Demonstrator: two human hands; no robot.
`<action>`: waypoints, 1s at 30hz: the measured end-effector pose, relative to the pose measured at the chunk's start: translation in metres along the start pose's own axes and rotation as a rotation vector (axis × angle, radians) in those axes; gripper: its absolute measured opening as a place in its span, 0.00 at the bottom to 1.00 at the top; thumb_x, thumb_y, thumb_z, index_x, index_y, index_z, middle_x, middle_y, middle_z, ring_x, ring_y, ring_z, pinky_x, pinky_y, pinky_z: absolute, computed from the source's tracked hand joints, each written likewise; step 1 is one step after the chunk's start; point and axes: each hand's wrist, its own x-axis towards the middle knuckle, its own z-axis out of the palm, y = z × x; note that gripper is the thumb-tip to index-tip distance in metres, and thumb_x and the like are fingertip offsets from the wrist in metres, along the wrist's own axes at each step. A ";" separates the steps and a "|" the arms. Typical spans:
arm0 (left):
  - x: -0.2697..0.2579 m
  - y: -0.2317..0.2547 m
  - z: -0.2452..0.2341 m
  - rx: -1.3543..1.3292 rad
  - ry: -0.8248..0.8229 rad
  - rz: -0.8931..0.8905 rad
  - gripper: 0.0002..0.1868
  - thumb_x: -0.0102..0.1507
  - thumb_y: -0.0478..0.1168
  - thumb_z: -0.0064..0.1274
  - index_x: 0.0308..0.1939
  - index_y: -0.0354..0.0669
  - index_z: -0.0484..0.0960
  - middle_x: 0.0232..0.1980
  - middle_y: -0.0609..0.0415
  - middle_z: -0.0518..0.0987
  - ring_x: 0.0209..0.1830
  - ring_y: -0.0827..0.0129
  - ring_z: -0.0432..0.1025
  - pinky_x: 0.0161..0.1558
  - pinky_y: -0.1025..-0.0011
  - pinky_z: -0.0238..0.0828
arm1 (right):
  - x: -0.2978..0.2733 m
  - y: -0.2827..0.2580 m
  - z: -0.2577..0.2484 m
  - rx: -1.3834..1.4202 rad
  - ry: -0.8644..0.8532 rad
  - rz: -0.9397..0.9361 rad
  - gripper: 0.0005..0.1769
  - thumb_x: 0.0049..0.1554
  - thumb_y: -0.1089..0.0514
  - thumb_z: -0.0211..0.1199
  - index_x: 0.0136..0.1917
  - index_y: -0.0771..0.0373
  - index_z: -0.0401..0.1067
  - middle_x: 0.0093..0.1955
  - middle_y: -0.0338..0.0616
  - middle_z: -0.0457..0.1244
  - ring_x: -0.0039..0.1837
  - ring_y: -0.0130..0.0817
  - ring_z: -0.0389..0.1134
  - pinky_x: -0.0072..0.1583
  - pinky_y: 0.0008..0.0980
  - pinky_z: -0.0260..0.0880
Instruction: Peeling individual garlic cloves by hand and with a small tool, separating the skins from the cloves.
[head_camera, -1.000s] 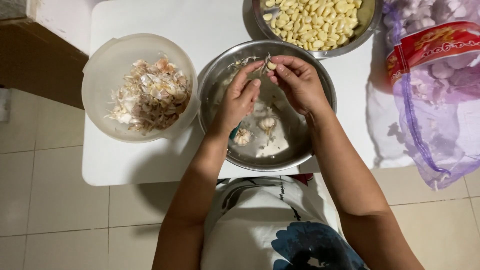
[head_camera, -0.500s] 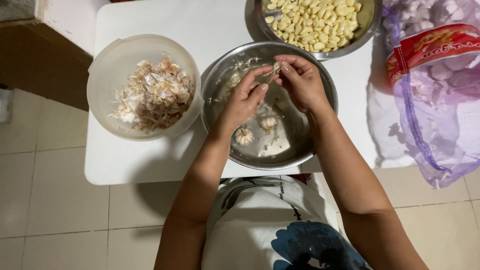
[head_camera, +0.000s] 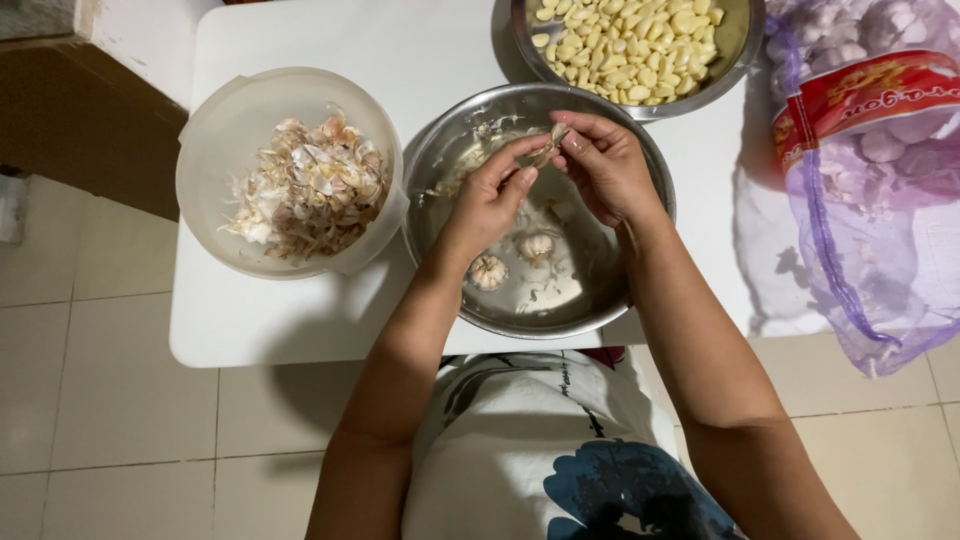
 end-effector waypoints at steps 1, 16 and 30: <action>0.004 -0.010 0.000 0.000 -0.001 0.000 0.19 0.76 0.35 0.49 0.71 0.51 0.78 0.28 0.55 0.76 0.25 0.78 0.70 0.28 0.81 0.69 | 0.000 0.000 0.000 0.000 0.002 0.000 0.18 0.64 0.65 0.67 0.65 0.74 0.74 0.48 0.52 0.71 0.49 0.37 0.79 0.54 0.29 0.87; 0.010 -0.042 -0.006 0.034 -0.004 0.064 0.18 0.78 0.36 0.44 0.72 0.52 0.77 0.58 0.53 0.84 0.51 0.81 0.69 0.53 0.71 0.76 | -0.002 -0.006 0.004 0.107 -0.023 0.058 0.18 0.64 0.67 0.65 0.66 0.76 0.73 0.48 0.55 0.72 0.48 0.39 0.79 0.53 0.28 0.87; 0.006 -0.039 -0.017 -0.078 0.149 -0.201 0.22 0.78 0.47 0.43 0.76 0.53 0.70 0.31 0.63 0.63 0.22 0.81 0.53 0.22 0.81 0.52 | -0.010 -0.029 0.010 0.047 -0.131 0.095 0.16 0.64 0.65 0.66 0.65 0.64 0.75 0.58 0.47 0.73 0.57 0.31 0.75 0.62 0.24 0.79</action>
